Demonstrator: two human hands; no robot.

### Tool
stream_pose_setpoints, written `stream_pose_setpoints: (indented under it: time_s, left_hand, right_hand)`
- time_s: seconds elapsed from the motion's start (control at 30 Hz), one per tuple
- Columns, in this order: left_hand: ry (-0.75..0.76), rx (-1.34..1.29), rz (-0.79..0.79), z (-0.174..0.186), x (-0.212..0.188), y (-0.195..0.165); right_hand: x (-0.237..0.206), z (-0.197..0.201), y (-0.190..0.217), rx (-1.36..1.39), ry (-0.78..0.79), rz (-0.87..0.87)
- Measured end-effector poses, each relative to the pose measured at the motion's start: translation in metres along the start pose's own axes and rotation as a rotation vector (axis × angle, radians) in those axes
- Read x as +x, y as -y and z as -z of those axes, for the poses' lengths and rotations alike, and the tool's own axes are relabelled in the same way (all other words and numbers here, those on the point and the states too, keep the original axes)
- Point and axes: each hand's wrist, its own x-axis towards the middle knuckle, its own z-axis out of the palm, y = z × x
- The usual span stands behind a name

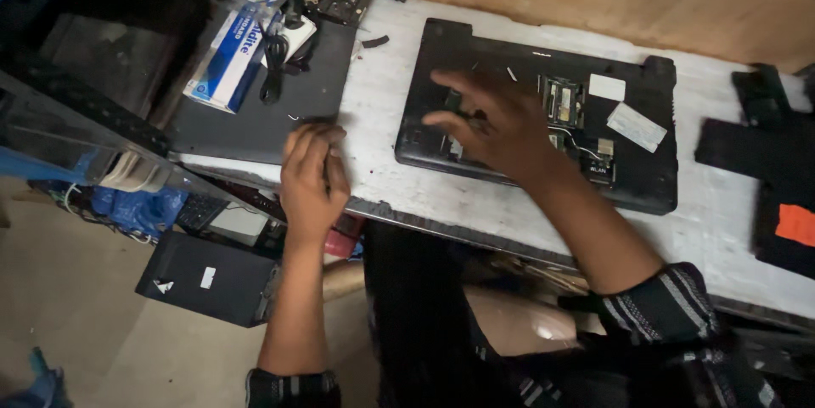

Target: The person removes the battery from a laptop, then uses a screwdriver to remove screws and detach the bottom cover. They continue unscrewing internal components and place removed parts on the workbench.

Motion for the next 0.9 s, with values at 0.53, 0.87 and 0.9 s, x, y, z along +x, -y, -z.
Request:
stream_pose_setpoints:
  time_s: [0.53, 0.87, 0.9]
  left_hand:
    - [0.187, -0.454, 0.089, -0.027, 0.019, -0.036]
    - [0.281, -0.860, 0.322, -0.096, 0.019, -0.027]
    - [0.239, -0.814, 0.290, -0.099, 0.016, -0.025]
  right_hand:
    - [0.000, 0.000, 0.011, 0.284, -0.020, -0.196]
    - [0.001, 0.000, -0.002, 0.163, -0.104, 0.100]
    - [0.000, 0.000, -0.001, 0.051, -0.140, 0.098]
